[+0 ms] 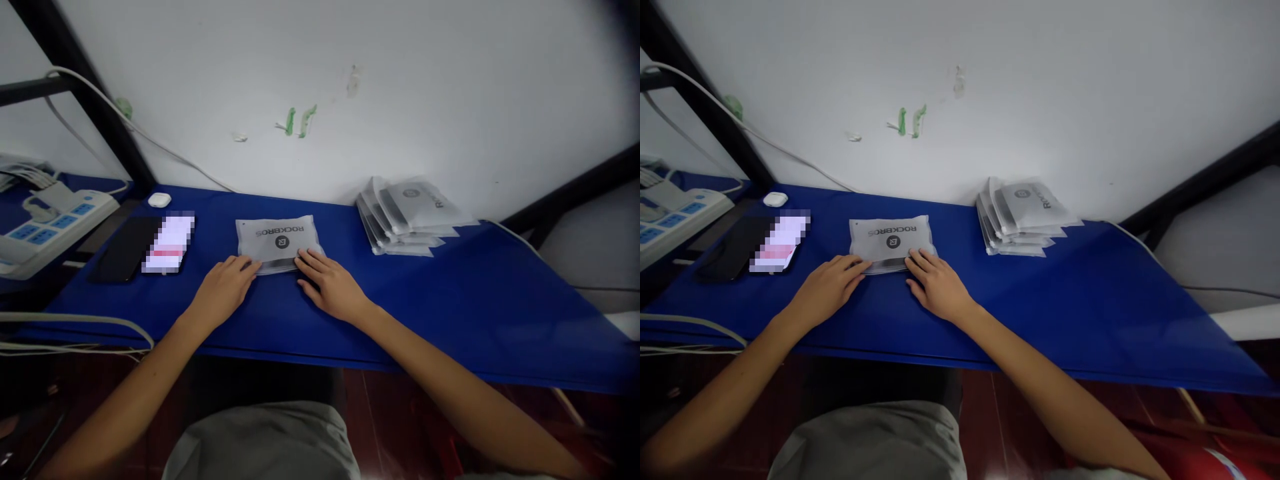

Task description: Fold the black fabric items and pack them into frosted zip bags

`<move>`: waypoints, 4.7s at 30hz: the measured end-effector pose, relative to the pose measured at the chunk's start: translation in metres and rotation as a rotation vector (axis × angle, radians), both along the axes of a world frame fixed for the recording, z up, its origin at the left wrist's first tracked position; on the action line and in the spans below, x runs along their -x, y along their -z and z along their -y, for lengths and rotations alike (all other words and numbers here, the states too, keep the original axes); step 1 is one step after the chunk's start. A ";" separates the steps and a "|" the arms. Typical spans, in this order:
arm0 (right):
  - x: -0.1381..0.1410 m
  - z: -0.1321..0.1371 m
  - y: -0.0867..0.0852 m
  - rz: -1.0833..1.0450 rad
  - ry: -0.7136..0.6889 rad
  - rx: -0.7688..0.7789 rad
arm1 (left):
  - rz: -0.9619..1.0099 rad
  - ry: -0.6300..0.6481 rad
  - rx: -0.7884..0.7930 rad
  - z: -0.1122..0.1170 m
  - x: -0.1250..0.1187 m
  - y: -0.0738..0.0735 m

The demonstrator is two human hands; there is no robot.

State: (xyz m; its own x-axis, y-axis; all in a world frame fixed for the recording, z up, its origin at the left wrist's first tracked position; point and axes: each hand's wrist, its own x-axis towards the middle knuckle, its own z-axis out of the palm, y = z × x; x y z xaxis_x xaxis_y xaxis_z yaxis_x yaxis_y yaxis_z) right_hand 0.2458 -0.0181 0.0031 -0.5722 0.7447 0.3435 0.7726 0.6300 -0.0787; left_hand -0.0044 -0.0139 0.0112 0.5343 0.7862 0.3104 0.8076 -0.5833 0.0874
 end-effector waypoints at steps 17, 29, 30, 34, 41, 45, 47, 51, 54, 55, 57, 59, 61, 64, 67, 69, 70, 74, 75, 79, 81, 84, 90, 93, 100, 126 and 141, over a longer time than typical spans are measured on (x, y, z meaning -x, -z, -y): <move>0.007 -0.002 -0.009 -0.051 0.047 -0.164 | -0.029 -0.061 -0.165 0.002 -0.008 -0.016; 0.002 0.008 -0.065 -0.303 -0.045 -0.366 | 0.351 -0.107 -0.195 0.014 -0.008 -0.075; 0.002 0.010 -0.068 -0.311 -0.055 -0.356 | 0.370 -0.108 -0.187 0.014 -0.009 -0.076; 0.000 0.014 -0.070 -0.260 -0.064 -0.359 | 0.406 -0.103 -0.159 0.015 -0.011 -0.076; 0.000 0.014 -0.067 -0.122 0.021 -0.326 | 0.416 -0.070 -0.125 0.016 -0.012 -0.073; -0.001 0.014 -0.070 -0.103 -0.004 -0.289 | 0.362 -0.084 -0.134 0.017 -0.010 -0.071; -0.001 0.015 -0.072 -0.071 -0.012 -0.265 | 0.330 -0.099 -0.153 0.017 -0.010 -0.070; -0.001 0.014 -0.075 0.001 -0.012 -0.232 | 0.276 -0.115 -0.181 0.016 -0.008 -0.067; -0.001 0.013 -0.079 -0.010 0.014 -0.259 | 0.267 -0.106 -0.164 0.014 -0.008 -0.065; 0.000 0.011 -0.080 -0.023 0.031 -0.274 | 0.272 -0.099 -0.155 0.013 -0.007 -0.064; 0.000 0.008 -0.082 -0.054 0.055 -0.285 | 0.290 -0.077 -0.136 0.012 -0.006 -0.063; -0.001 0.004 -0.082 -0.086 0.051 -0.229 | 0.318 -0.058 -0.114 0.011 -0.006 -0.062; -0.002 0.000 -0.082 -0.113 0.042 -0.133 | 0.350 -0.050 -0.092 0.010 -0.005 -0.060; -0.004 -0.004 -0.081 -0.172 0.031 -0.044 | 0.395 -0.064 -0.076 0.010 -0.005 -0.059; -0.007 -0.006 -0.080 -0.287 -0.015 -0.014 | 0.443 -0.072 -0.076 0.010 -0.006 -0.058; -0.008 -0.007 -0.080 -0.357 -0.032 -0.006 | 0.478 -0.074 -0.089 0.009 -0.006 -0.057; -0.009 -0.008 -0.080 -0.380 -0.033 -0.006 | 0.498 -0.083 -0.100 0.009 -0.007 -0.056; -0.011 -0.012 -0.080 -0.422 -0.025 -0.022 | 0.629 -0.182 -0.118 0.006 -0.006 -0.050; -0.012 -0.013 -0.080 -0.426 -0.018 -0.023 | 0.672 -0.210 -0.107 0.006 -0.005 -0.048; -0.013 -0.014 -0.081 -0.434 0.009 -0.019 | 0.859 -0.325 -0.038 0.003 -0.006 -0.042; -0.014 -0.014 -0.081 -0.441 0.010 -0.023 | 0.936 -0.389 -0.005 0.003 -0.008 -0.042; -0.016 -0.014 -0.080 -0.453 0.016 -0.026 | 0.988 -0.439 0.031 0.002 -0.010 -0.044; -0.020 -0.014 -0.081 -0.432 0.048 -0.023 | 0.895 -0.309 0.060 -0.001 -0.009 -0.042; -0.022 -0.014 -0.083 -0.400 0.055 -0.008 | 0.827 -0.264 0.028 -0.002 -0.008 -0.041; -0.005 -0.007 -0.087 -0.315 0.107 -0.012 | 0.765 -0.216 -0.012 -0.002 -0.013 -0.042; 0.042 -0.014 -0.096 -0.176 -0.135 0.029 | 0.660 -0.120 -0.154 0.007 -0.018 -0.041; 0.025 -0.017 -0.086 -0.221 -0.132 0.015 | 0.625 -0.070 -0.104 0.004 -0.012 -0.039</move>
